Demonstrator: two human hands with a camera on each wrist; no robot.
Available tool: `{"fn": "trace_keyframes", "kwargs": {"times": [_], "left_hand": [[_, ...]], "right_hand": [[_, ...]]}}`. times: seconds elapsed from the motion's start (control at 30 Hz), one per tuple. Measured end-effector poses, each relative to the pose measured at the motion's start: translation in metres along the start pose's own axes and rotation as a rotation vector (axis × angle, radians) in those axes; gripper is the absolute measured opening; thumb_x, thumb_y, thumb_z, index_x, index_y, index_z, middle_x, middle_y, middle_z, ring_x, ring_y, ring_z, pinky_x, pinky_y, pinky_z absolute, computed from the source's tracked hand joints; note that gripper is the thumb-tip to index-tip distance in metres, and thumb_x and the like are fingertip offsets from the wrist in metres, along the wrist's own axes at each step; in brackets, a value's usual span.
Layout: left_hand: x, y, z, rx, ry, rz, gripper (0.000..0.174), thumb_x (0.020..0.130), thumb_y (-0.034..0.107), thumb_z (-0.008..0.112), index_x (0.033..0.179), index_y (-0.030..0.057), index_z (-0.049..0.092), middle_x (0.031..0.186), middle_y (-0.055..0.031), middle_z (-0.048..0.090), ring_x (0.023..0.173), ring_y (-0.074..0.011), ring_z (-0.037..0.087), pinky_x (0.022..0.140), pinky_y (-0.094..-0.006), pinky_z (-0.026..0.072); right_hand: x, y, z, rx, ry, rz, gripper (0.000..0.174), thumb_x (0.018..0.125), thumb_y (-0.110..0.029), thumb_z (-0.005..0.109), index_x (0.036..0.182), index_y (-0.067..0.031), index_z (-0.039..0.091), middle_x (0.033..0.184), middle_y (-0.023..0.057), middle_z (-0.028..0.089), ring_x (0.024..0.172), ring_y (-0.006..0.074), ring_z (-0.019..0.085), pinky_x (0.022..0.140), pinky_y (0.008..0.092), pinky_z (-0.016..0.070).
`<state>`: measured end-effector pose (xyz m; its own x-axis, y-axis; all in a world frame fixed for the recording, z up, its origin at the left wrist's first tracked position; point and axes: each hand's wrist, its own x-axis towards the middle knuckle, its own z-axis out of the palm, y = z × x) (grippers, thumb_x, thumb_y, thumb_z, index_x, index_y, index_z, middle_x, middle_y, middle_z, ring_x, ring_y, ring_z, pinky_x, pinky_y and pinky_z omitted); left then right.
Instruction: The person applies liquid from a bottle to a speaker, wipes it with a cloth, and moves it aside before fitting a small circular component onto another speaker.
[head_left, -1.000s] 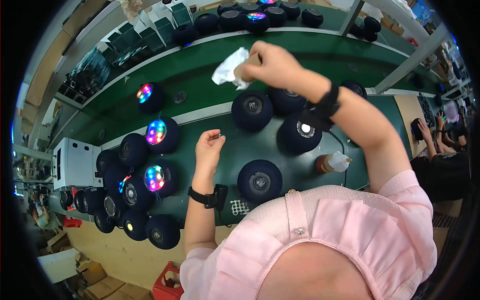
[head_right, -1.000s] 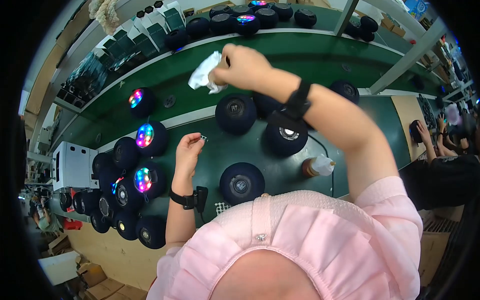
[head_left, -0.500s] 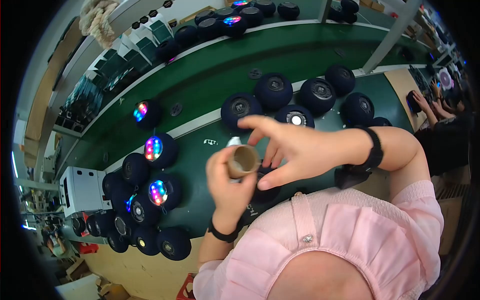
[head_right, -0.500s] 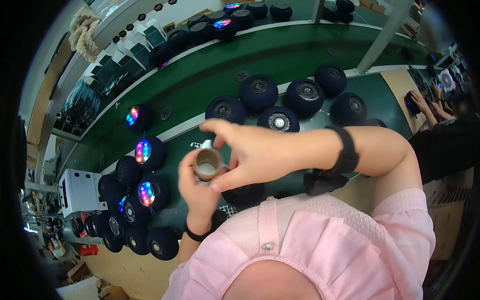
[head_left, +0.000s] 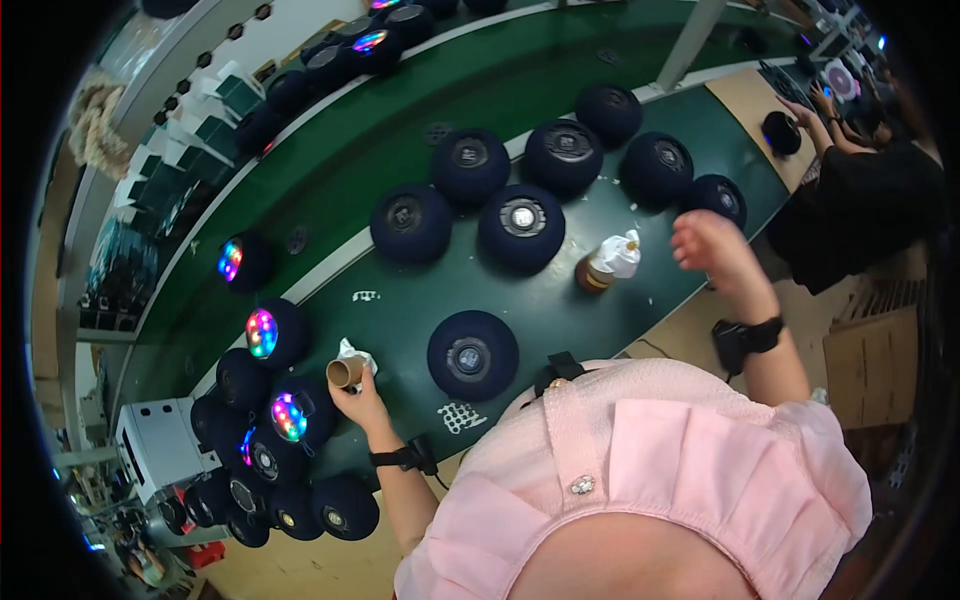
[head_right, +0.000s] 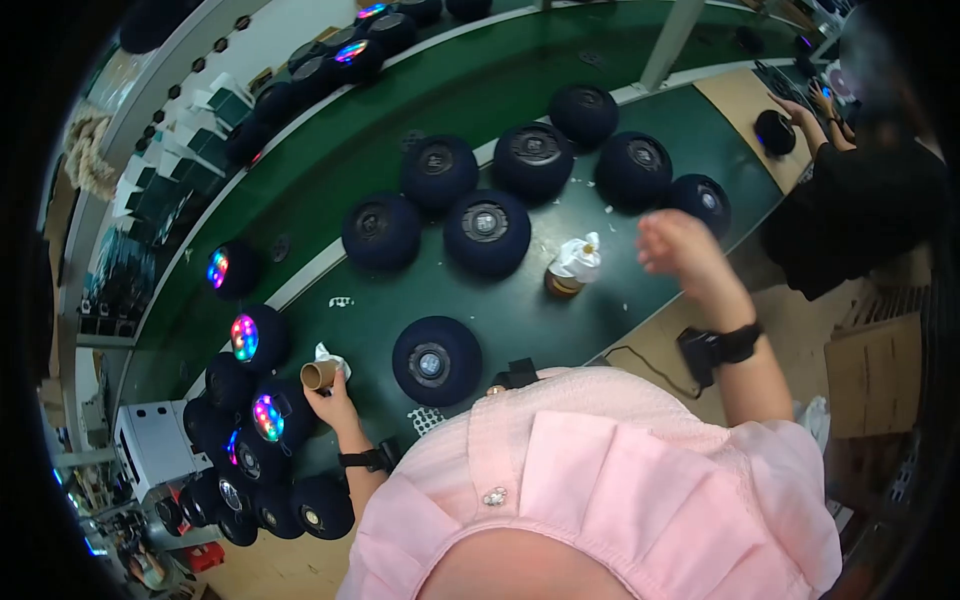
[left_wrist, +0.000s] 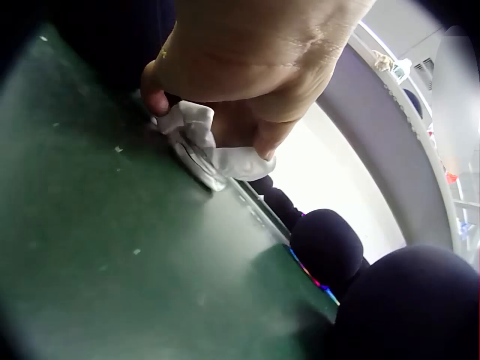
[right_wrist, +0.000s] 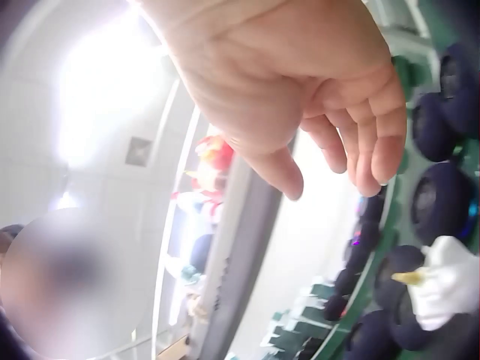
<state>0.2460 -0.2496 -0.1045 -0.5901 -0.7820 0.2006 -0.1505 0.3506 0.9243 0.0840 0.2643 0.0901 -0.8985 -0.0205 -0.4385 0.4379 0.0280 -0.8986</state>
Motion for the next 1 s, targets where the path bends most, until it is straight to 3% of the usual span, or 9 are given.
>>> {"fn": "trace_keyframes", "kwargs": {"times": [0.13, 0.27, 0.4, 0.47, 0.53, 0.63, 0.8, 0.93, 1.0], "left_hand": [[-0.018, 0.027, -0.015, 0.39, 0.095, 0.136, 0.061, 0.066, 0.01, 0.076, 0.118, -0.0027, 0.049, 0.114, -0.017, 0.052, 0.105, -0.0292, 0.05, 0.094, -0.0377, 0.0363], [-0.047, 0.102, -0.031, 0.491, 0.136, 0.111, 0.049, 0.074, 0.008, 0.068, 0.118, 0.0014, 0.048, 0.118, -0.0112, 0.05, 0.108, -0.025, 0.047, 0.087, -0.0357, 0.0375], [-0.051, 0.199, -0.016, 0.195, -0.091, 0.066, 0.045, 0.075, 0.004, 0.065, 0.117, 0.0044, 0.049, 0.121, -0.0073, 0.049, 0.107, -0.0197, 0.048, 0.084, -0.0323, 0.0394], [-0.058, 0.236, 0.003, -0.055, -0.347, 0.19, 0.04, 0.073, 0.002, 0.065, 0.111, 0.0045, 0.053, 0.118, -0.0096, 0.051, 0.104, -0.0215, 0.05, 0.084, -0.0327, 0.041], [-0.078, 0.275, 0.029, 0.172, -0.533, 0.329, 0.034, 0.069, 0.001, 0.067, 0.102, 0.004, 0.056, 0.116, -0.0122, 0.052, 0.102, -0.0238, 0.052, 0.085, -0.0328, 0.0418], [-0.095, 0.262, 0.047, 0.195, -0.539, 0.295, 0.032, 0.068, 0.003, 0.069, 0.097, 0.0037, 0.058, 0.112, -0.0137, 0.053, 0.102, -0.0267, 0.052, 0.086, -0.0334, 0.0414], [-0.124, 0.201, 0.03, 0.346, -0.274, 0.007, 0.06, 0.067, 0.008, 0.073, 0.119, 0.0049, 0.045, 0.123, -0.0145, 0.045, 0.113, -0.0262, 0.045, 0.092, -0.0366, 0.0374], [-0.134, 0.153, 0.031, 0.214, -0.38, -0.425, 0.094, 0.061, 0.014, 0.081, 0.136, 0.0043, 0.025, 0.13, -0.0167, 0.039, 0.121, -0.0257, 0.039, 0.097, -0.0403, 0.0341], [-0.133, 0.133, 0.048, 0.192, -0.442, -0.33, 0.106, 0.055, 0.016, 0.085, 0.138, 0.0033, 0.019, 0.131, -0.0193, 0.036, 0.123, -0.0279, 0.037, 0.1, -0.0405, 0.0319]], "right_hand": [[0.019, 0.106, -0.005, 0.474, -0.137, 0.71, 0.072, 0.085, -0.061, 0.043, 0.109, 0.0068, 0.045, 0.103, 0.0255, 0.059, 0.089, 0.0338, 0.063, 0.074, 0.0416, 0.0536], [0.035, 0.127, 0.023, 0.842, -0.158, 0.928, 0.101, 0.08, -0.071, 0.041, 0.13, 0.0153, 0.023, 0.129, 0.0341, 0.037, 0.116, 0.0393, 0.048, 0.093, 0.0485, 0.0428], [0.047, 0.123, 0.055, 0.924, -0.203, 0.972, 0.101, 0.079, -0.072, 0.041, 0.131, 0.0125, 0.024, 0.131, 0.0327, 0.036, 0.118, 0.0391, 0.045, 0.095, 0.0486, 0.0409], [0.051, 0.122, 0.068, 0.946, -0.214, 0.777, 0.096, 0.078, -0.072, 0.042, 0.13, 0.0077, 0.032, 0.127, 0.0301, 0.041, 0.115, 0.0397, 0.047, 0.096, 0.0483, 0.0407], [0.058, 0.123, 0.078, 1.172, -0.069, 0.704, 0.066, 0.086, -0.055, 0.049, 0.121, 0.0016, 0.046, 0.12, 0.0224, 0.049, 0.108, 0.0364, 0.052, 0.095, 0.0462, 0.0432], [0.06, 0.124, 0.078, 1.282, -0.059, 0.748, 0.051, 0.089, -0.043, 0.053, 0.118, -0.0016, 0.049, 0.117, 0.0165, 0.054, 0.106, 0.0316, 0.054, 0.092, 0.0433, 0.0454], [0.057, 0.121, 0.052, 1.204, -0.177, 0.743, 0.04, 0.088, -0.037, 0.056, 0.114, -0.007, 0.053, 0.111, 0.0093, 0.058, 0.104, 0.0263, 0.056, 0.089, 0.04, 0.0455], [0.05, 0.087, 0.032, 1.211, -0.359, 0.604, 0.05, 0.088, -0.035, 0.055, 0.123, -0.0012, 0.044, 0.119, 0.0177, 0.053, 0.11, 0.0333, 0.052, 0.098, 0.0453, 0.0393], [0.053, 0.068, 0.021, 1.214, -0.384, 0.513, 0.054, 0.088, -0.031, 0.052, 0.125, 0.0037, 0.038, 0.121, 0.0235, 0.049, 0.113, 0.0372, 0.049, 0.101, 0.0484, 0.0355]]}}
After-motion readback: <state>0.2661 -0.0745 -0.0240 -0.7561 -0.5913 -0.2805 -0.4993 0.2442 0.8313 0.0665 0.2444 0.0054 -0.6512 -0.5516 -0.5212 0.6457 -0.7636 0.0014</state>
